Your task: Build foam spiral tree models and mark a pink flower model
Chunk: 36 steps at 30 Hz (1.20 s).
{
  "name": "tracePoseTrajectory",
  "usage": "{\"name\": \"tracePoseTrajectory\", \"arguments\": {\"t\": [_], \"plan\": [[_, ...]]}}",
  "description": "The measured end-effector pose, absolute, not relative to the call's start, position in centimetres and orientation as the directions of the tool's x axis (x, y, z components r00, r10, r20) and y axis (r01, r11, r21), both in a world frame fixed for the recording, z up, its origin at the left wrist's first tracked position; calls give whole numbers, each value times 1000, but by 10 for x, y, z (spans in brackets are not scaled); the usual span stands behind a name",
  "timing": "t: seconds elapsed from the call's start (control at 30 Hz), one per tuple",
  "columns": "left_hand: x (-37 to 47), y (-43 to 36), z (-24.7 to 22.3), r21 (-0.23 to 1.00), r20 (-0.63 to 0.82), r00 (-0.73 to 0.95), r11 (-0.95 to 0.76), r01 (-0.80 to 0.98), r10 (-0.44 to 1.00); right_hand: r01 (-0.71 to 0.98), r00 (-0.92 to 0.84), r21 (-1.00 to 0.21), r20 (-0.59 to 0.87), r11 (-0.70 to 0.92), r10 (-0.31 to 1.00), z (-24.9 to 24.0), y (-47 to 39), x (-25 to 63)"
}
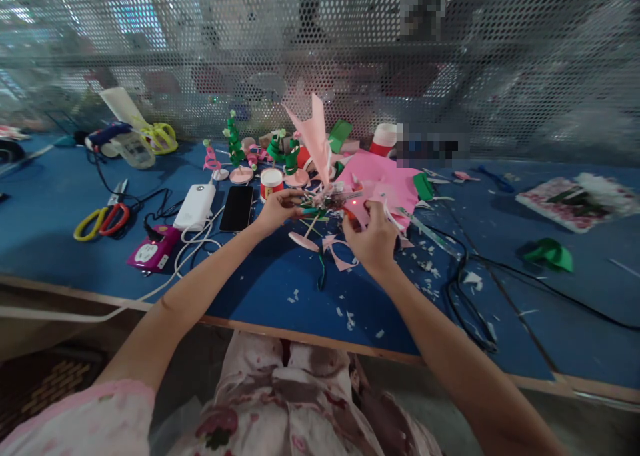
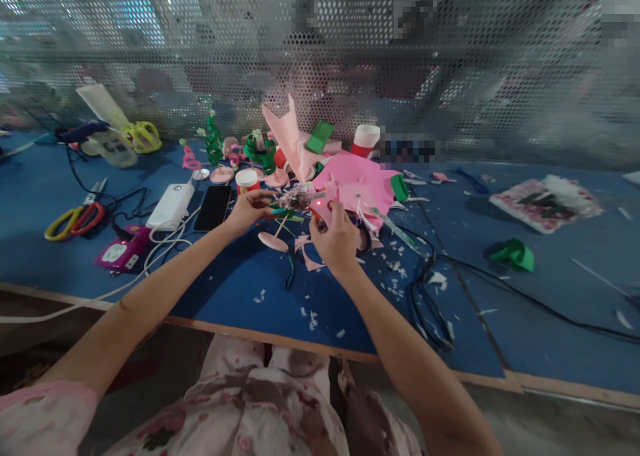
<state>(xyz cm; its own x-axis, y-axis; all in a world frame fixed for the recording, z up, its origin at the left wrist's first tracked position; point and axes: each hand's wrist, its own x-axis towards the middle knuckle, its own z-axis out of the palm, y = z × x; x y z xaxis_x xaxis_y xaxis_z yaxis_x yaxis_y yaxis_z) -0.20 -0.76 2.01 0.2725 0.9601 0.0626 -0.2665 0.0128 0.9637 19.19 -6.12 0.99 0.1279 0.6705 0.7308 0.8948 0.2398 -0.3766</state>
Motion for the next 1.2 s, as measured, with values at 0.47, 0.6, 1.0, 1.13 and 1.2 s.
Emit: {"name": "tracePoseTrajectory", "arguments": {"t": [0.47,0.6,1.0,1.13,1.2], "plan": [[-3,-6,19,982,85,264,-36,-185,961,907,138,-360,743,218,654,8,-60,192],[-4,-6,19,984,91,278,-44,-171,956,913,134,-345,760,220,637,7,-59,192],[-3,-7,19,975,56,270,6,-223,961,898,122,-359,757,253,642,13,-61,193],[-3,-6,18,976,40,274,22,-218,961,895,99,-353,754,274,650,14,-60,195],[-4,-6,18,975,44,277,19,-220,960,884,95,-365,753,292,651,15,-59,197]]}}
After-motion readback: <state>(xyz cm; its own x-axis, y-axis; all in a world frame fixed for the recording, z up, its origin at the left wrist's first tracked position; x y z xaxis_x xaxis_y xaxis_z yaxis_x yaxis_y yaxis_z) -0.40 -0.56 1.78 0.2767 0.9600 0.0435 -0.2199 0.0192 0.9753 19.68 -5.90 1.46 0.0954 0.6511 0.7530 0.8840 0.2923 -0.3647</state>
